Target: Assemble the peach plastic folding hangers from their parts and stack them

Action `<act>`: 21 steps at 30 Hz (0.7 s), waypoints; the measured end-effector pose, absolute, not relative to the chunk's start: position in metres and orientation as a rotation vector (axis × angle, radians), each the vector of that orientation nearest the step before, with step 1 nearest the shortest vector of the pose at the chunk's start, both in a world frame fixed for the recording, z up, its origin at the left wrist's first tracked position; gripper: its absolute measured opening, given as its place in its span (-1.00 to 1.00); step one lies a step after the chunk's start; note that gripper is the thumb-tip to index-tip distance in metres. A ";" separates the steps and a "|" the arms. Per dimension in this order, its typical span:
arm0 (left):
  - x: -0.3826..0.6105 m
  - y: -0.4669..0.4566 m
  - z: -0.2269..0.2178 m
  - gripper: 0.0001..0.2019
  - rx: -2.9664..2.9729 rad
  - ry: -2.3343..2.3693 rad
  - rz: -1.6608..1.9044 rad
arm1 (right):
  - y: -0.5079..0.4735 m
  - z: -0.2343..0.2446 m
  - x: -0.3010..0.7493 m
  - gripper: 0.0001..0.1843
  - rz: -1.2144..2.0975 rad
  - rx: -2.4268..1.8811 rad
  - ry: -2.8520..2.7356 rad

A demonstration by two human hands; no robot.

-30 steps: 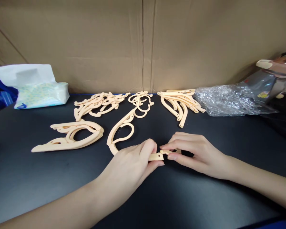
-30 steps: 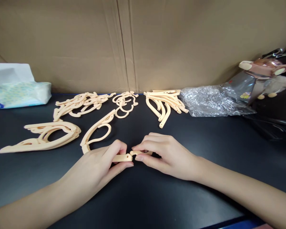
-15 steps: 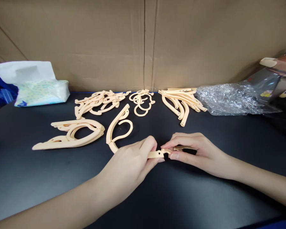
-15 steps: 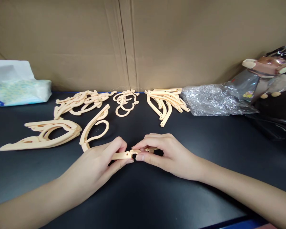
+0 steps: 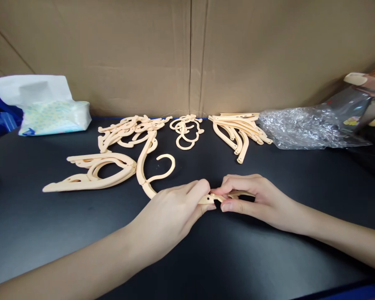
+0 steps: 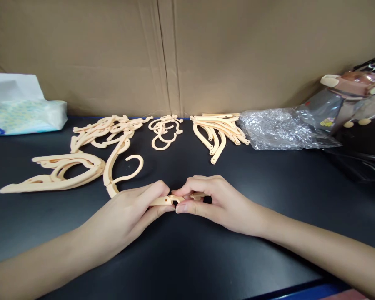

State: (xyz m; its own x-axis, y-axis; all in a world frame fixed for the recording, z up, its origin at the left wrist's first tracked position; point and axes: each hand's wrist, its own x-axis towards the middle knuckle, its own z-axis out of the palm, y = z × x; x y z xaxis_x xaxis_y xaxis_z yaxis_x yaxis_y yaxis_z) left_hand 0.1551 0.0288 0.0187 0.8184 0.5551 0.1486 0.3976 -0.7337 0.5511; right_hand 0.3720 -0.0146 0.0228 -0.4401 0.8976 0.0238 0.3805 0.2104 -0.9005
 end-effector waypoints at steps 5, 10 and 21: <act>0.154 0.029 0.016 -0.80 2.545 0.680 0.425 | -0.015 0.024 0.372 -0.81 1.062 -1.151 -2.056; 0.156 0.027 0.019 -0.82 2.610 0.666 0.350 | -0.015 0.024 0.370 -0.86 0.967 -1.118 -2.160; 0.156 0.029 0.018 -0.89 2.509 0.730 0.347 | -0.017 0.023 0.370 -0.88 0.574 -1.020 -2.404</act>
State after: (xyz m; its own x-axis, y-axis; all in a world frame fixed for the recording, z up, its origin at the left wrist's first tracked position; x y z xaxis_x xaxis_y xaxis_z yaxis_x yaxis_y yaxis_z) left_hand 0.1561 0.0293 0.0181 0.8238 0.5578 0.1007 0.4305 -0.7313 0.5290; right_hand 0.3697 -0.0173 0.0233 -0.6172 0.7459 0.2504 0.5523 0.6373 -0.5374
